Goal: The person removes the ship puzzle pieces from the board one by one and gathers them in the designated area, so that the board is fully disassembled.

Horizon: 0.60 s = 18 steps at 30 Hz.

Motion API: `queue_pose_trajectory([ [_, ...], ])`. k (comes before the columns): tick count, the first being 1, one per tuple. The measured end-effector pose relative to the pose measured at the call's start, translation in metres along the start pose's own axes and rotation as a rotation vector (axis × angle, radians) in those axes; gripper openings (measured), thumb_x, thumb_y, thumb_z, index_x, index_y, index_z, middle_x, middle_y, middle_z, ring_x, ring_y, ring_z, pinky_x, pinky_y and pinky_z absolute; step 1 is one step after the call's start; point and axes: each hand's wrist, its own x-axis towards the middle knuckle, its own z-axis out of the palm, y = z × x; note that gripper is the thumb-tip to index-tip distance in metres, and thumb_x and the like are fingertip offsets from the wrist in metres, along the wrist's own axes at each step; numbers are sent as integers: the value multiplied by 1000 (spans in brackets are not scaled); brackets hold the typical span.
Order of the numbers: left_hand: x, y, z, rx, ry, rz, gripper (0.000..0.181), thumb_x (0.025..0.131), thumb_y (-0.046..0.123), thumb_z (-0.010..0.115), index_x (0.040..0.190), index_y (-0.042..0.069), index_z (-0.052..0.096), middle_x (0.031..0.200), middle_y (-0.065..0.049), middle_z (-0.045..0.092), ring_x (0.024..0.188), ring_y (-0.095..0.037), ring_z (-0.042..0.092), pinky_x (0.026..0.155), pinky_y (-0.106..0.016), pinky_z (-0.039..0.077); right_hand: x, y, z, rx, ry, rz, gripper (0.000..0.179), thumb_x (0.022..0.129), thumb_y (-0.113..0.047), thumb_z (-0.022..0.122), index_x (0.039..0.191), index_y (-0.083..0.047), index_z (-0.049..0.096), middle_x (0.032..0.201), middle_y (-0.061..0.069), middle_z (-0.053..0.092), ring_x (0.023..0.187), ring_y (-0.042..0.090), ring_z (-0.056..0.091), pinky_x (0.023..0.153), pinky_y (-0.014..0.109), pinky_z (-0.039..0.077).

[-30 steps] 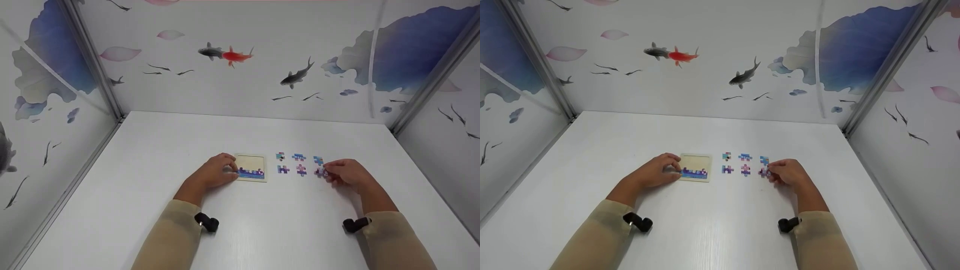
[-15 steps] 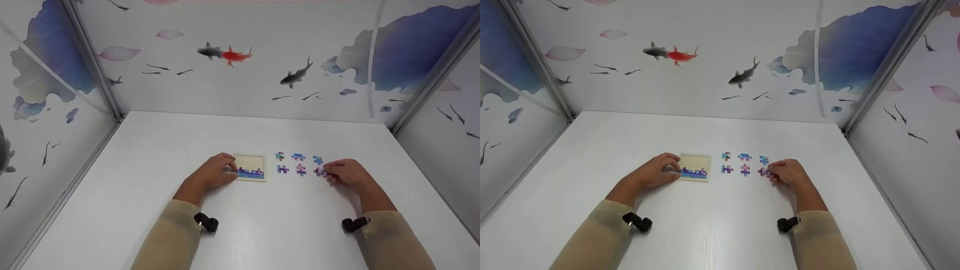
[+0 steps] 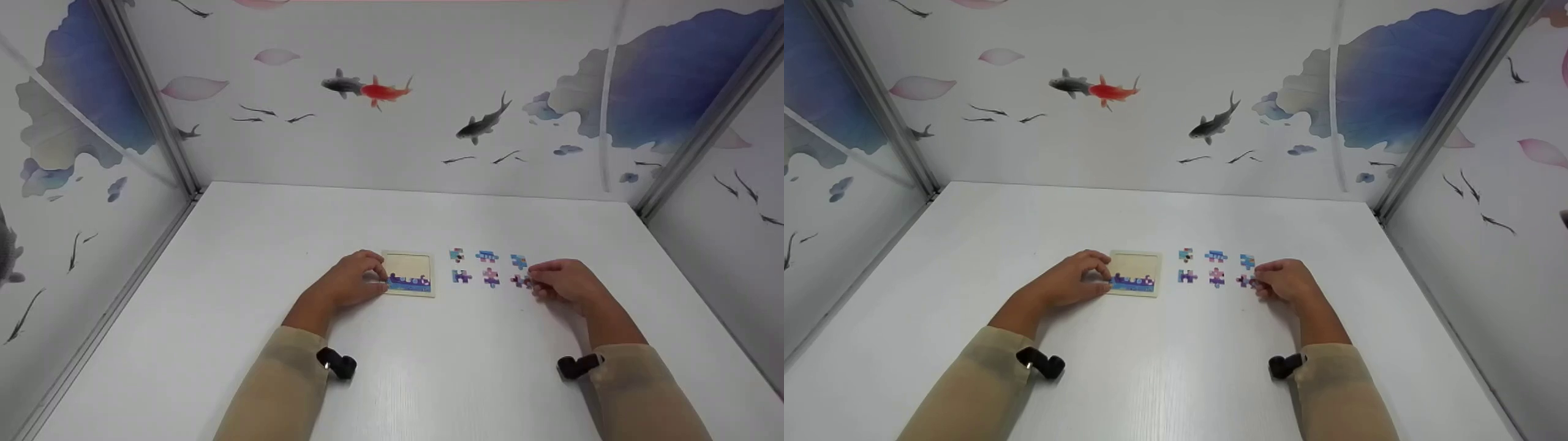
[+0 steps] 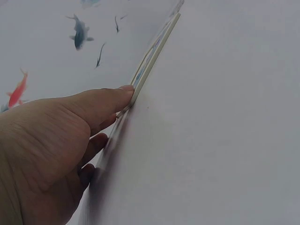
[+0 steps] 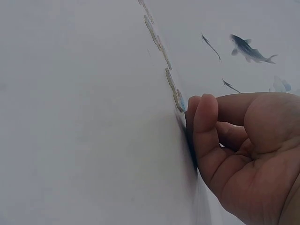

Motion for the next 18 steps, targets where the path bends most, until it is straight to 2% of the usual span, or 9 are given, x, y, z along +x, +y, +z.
queue_pose_trajectory([
  [6,0,0,0,4,-3,-2,14,100,32,73,112,23,74,157,0,55,156,-30,44,133,-49,32,-2,-1,2,-6,-2,-7,45,108,-30,66,143,-3,63,113,6,71,89,12,70,80,24,63],
  [10,0,2,-1,1,-6,-14,14,101,32,72,112,24,74,158,0,55,157,-30,43,134,-51,31,-5,-7,6,-65,11,-18,44,108,-34,65,142,-7,64,115,8,70,94,17,68,81,25,62],
  [13,-1,2,-1,3,-6,-23,14,101,33,72,113,26,74,159,0,54,158,-29,41,134,-52,30,-9,-15,14,-99,16,-32,44,107,-38,66,141,-10,66,120,10,69,99,20,66,84,25,60],
  [18,-1,1,-1,0,-1,-9,15,100,33,73,112,24,74,159,0,55,157,-29,42,134,-50,31,-15,-33,36,-92,-10,-81,42,105,-37,69,138,-11,70,122,11,70,101,21,65,85,24,60],
])
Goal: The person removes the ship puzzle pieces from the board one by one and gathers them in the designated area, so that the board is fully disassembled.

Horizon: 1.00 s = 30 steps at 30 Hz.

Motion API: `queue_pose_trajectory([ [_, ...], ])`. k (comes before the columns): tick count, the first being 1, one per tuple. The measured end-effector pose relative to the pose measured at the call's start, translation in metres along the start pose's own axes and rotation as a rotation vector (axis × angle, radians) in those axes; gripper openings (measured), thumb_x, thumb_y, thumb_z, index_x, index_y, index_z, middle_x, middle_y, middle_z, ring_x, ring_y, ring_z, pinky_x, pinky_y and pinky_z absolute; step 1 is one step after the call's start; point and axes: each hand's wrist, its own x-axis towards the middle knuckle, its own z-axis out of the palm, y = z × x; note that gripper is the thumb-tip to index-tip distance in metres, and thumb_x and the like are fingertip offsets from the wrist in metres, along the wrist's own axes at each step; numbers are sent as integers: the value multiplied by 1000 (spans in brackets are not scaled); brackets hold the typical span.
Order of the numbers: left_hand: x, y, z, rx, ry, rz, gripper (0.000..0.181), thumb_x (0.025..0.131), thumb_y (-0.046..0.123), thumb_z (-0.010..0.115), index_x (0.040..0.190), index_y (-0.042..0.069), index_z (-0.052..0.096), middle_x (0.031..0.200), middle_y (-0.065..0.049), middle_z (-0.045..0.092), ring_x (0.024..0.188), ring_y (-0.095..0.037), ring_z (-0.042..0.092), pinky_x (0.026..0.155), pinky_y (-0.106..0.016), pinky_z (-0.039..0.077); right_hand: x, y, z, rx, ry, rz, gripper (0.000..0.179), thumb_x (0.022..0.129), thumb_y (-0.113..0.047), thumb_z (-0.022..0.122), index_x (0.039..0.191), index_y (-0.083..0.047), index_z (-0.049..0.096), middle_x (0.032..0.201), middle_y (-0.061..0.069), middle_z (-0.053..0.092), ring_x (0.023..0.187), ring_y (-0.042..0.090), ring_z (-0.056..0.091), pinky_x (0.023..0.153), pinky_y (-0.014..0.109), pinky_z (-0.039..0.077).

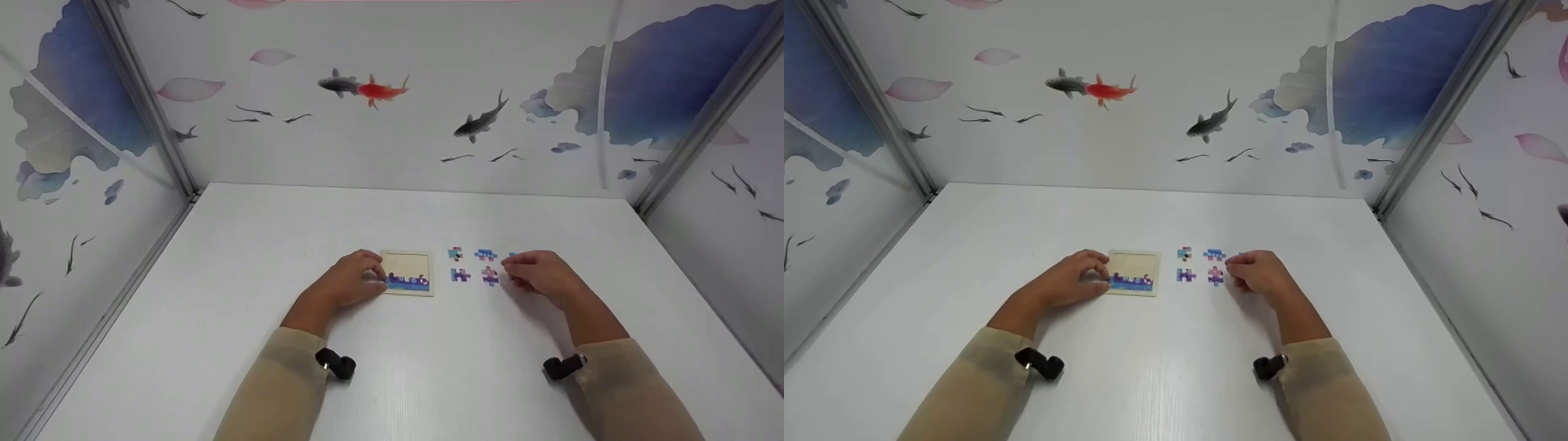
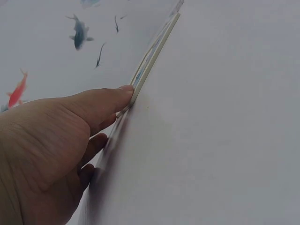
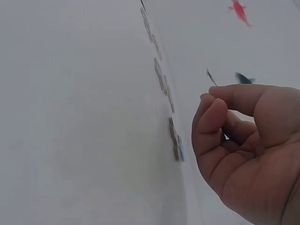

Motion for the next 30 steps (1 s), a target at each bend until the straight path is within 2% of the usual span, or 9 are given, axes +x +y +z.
queue_pose_trajectory([
  [6,-1,0,0,-6,0,2,15,100,32,73,112,24,75,158,-1,56,157,-30,42,134,-51,31,-5,-24,32,11,-64,-33,36,102,-34,74,131,-12,73,120,12,72,98,21,66,81,24,60],
  [10,0,0,1,-2,-4,-18,15,101,33,73,113,25,74,159,1,55,158,-29,41,134,-51,30,-10,-37,60,-28,-129,-73,29,102,-32,74,125,-14,76,116,10,74,97,23,68,80,26,61],
  [15,1,0,1,5,0,-9,15,101,33,74,113,24,75,159,-1,55,158,-30,42,134,-50,30,-14,-58,88,-49,-214,-122,26,102,-31,75,124,-18,78,116,8,77,98,24,73,82,29,64],
  [21,1,0,0,4,1,6,14,100,33,74,111,24,75,158,-2,56,156,-31,45,132,-51,33,-9,-86,107,2,-295,-174,31,103,-30,73,129,-14,76,122,11,77,99,23,72,82,28,63],
  [30,1,-2,-1,-13,1,7,12,99,33,74,109,26,74,157,0,56,155,-29,45,132,-52,34,-5,-115,131,30,-342,-236,34,104,-32,71,131,-12,75,123,11,76,102,22,72,87,28,62],
])
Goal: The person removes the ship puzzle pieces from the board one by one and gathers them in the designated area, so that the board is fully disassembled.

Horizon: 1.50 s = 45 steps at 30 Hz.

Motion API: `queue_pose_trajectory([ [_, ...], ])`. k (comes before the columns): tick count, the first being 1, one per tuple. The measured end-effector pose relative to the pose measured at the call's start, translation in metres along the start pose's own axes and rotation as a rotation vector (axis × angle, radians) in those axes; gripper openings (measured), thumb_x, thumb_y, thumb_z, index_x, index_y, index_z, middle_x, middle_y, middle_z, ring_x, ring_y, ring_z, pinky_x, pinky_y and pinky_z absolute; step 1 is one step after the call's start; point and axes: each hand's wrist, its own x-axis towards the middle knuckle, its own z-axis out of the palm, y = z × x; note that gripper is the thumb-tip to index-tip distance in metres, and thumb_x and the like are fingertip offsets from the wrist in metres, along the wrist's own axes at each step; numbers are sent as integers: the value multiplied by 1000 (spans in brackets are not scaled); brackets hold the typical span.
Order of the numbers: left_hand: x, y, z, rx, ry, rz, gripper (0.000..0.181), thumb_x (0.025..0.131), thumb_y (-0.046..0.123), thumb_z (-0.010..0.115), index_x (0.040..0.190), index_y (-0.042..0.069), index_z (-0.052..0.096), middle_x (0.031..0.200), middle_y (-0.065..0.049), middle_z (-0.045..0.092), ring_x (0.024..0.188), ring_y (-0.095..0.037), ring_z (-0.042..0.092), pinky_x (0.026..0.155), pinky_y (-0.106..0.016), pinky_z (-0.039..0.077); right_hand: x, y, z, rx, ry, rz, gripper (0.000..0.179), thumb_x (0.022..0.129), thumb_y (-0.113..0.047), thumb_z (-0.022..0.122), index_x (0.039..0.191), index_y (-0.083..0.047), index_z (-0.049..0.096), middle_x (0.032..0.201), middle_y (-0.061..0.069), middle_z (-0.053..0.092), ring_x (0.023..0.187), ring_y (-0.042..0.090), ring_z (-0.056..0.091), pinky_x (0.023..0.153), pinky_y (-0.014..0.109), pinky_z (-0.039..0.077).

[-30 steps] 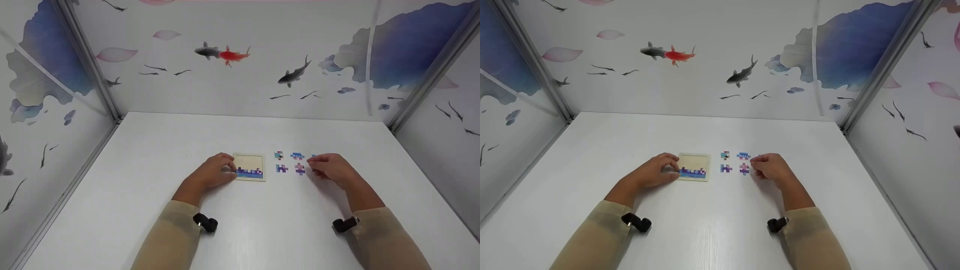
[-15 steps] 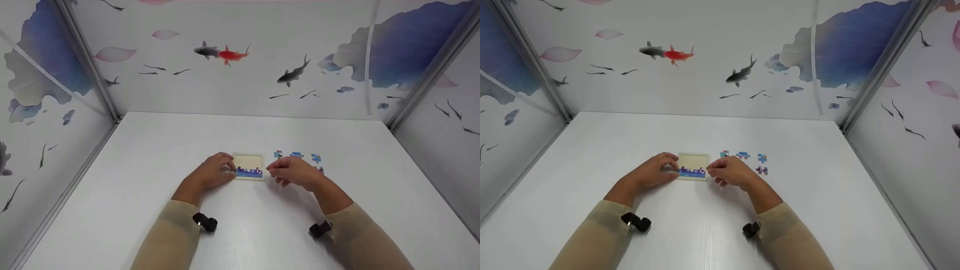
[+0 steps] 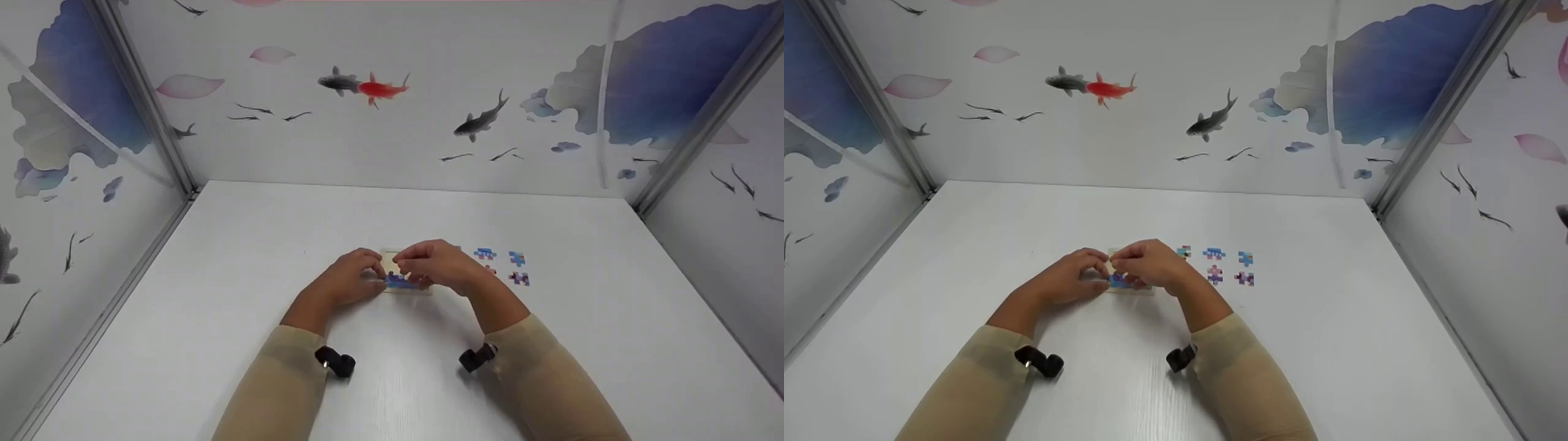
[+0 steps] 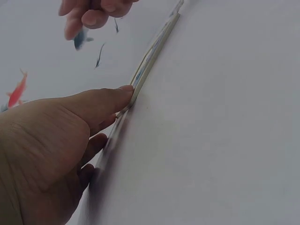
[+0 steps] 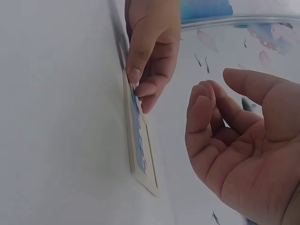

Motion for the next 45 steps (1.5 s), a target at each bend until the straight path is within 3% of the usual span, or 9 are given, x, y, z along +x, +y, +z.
queue_pose_trajectory([
  [9,-1,0,-1,4,-8,-9,13,100,33,73,112,27,73,158,1,55,155,-28,45,131,-52,35,12,-13,7,50,1,-13,33,106,-30,68,133,-12,74,114,6,74,105,26,75,89,33,63],
  [23,2,-2,1,9,6,20,13,99,34,75,110,26,75,156,-1,58,154,-29,47,131,-50,35,31,19,2,92,41,56,35,105,-30,70,133,-10,73,124,8,77,107,21,77,96,30,64],
  [31,1,-2,0,0,5,51,15,99,30,76,111,21,75,155,-4,58,152,-31,49,130,-50,36,31,25,6,-33,22,70,33,103,-32,71,133,-18,76,124,3,78,110,18,74,107,37,58],
  [38,2,-1,0,11,4,33,15,99,31,76,111,22,74,155,-4,58,153,-32,47,131,-51,34,30,26,7,-153,35,65,27,104,-32,70,129,-24,78,119,0,75,104,19,65,97,34,54],
  [41,2,-1,0,13,-1,22,16,99,32,76,112,22,73,157,-3,57,155,-31,46,132,-50,34,30,26,9,-203,30,69,27,105,-30,68,130,-25,78,123,-2,75,106,19,64,99,35,54],
  [45,2,-1,0,20,-9,5,21,100,34,75,117,22,72,159,-2,56,157,-29,43,133,-49,32,31,25,12,-294,15,55,31,106,-28,65,135,-26,75,135,-1,72,116,20,62,110,43,53],
])
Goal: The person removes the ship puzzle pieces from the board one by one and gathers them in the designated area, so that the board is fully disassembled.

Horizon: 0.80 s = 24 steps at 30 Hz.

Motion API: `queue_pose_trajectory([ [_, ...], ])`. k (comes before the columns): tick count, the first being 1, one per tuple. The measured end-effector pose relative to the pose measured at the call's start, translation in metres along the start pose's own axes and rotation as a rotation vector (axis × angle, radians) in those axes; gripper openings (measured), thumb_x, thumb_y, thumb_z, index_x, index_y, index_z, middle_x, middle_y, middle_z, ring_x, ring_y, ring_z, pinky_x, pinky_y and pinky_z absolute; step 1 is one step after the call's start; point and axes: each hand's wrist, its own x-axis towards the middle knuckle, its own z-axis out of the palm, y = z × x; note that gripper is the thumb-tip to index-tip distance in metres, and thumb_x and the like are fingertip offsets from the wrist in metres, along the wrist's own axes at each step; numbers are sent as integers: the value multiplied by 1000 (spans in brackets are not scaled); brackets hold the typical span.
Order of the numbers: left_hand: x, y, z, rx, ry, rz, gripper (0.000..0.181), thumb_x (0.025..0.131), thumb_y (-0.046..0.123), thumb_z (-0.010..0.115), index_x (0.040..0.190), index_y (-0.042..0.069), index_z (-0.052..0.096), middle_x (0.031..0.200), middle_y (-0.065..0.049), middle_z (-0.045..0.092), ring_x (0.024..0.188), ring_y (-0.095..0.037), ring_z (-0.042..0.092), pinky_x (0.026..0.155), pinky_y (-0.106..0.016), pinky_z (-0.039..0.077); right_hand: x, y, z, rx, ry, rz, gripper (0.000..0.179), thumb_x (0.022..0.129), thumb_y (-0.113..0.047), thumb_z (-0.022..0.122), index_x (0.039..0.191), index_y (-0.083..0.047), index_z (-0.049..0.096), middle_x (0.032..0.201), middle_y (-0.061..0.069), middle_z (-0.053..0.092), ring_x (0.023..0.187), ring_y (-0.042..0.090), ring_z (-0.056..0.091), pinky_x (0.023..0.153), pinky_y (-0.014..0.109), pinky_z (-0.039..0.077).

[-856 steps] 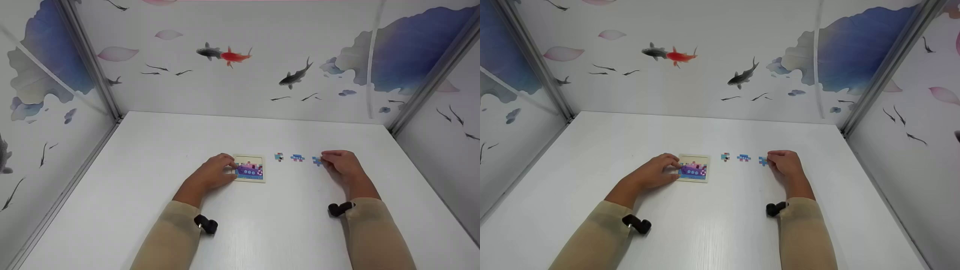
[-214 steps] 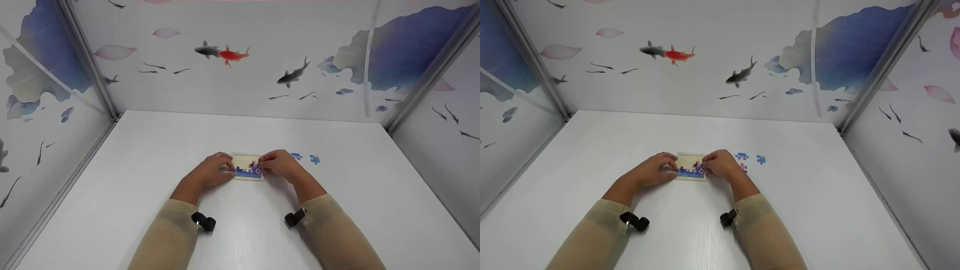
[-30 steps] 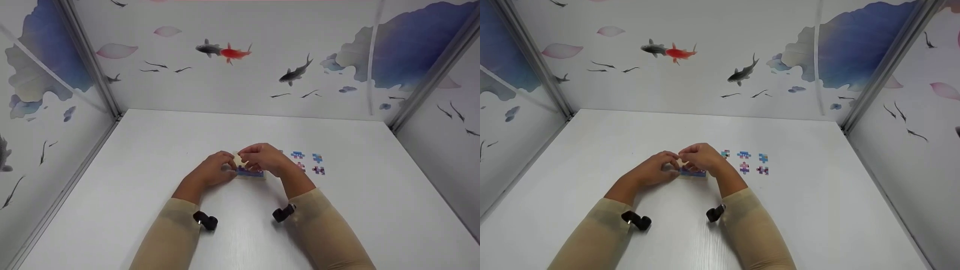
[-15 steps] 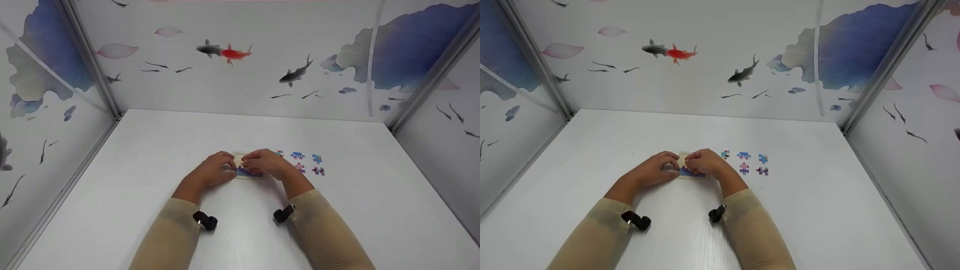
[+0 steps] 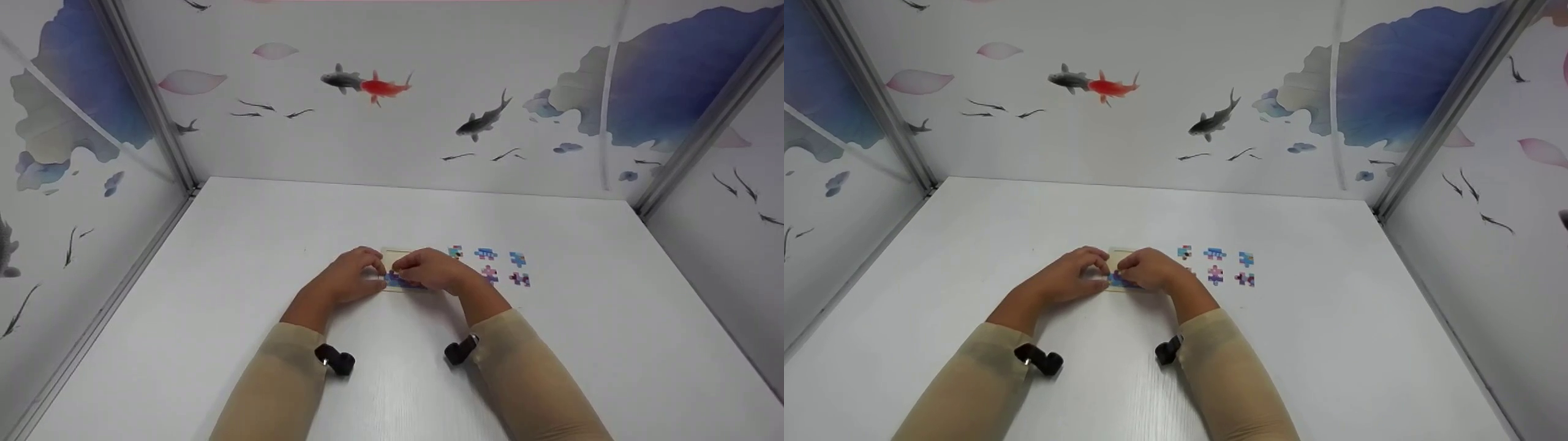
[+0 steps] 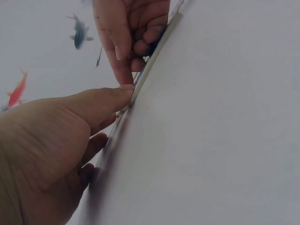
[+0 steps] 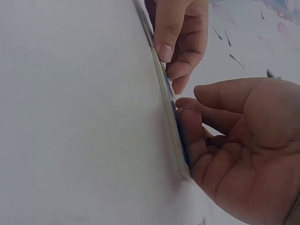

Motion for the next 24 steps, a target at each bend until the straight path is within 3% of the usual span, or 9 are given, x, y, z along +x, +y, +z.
queue_pose_trajectory([
  [10,-1,1,-1,-7,0,3,27,100,33,75,123,19,71,159,-2,56,157,-28,44,133,-49,32,-1,-2,3,-43,-11,-26,31,107,-25,63,136,-25,74,139,-1,71,119,20,61,113,45,51],
  [24,-2,-1,-1,-5,16,43,28,100,31,75,125,18,72,157,-4,57,156,-29,45,132,-48,33,1,1,4,-2,-7,-43,27,109,-28,61,133,-25,73,134,-1,70,118,20,59,111,44,50],
])
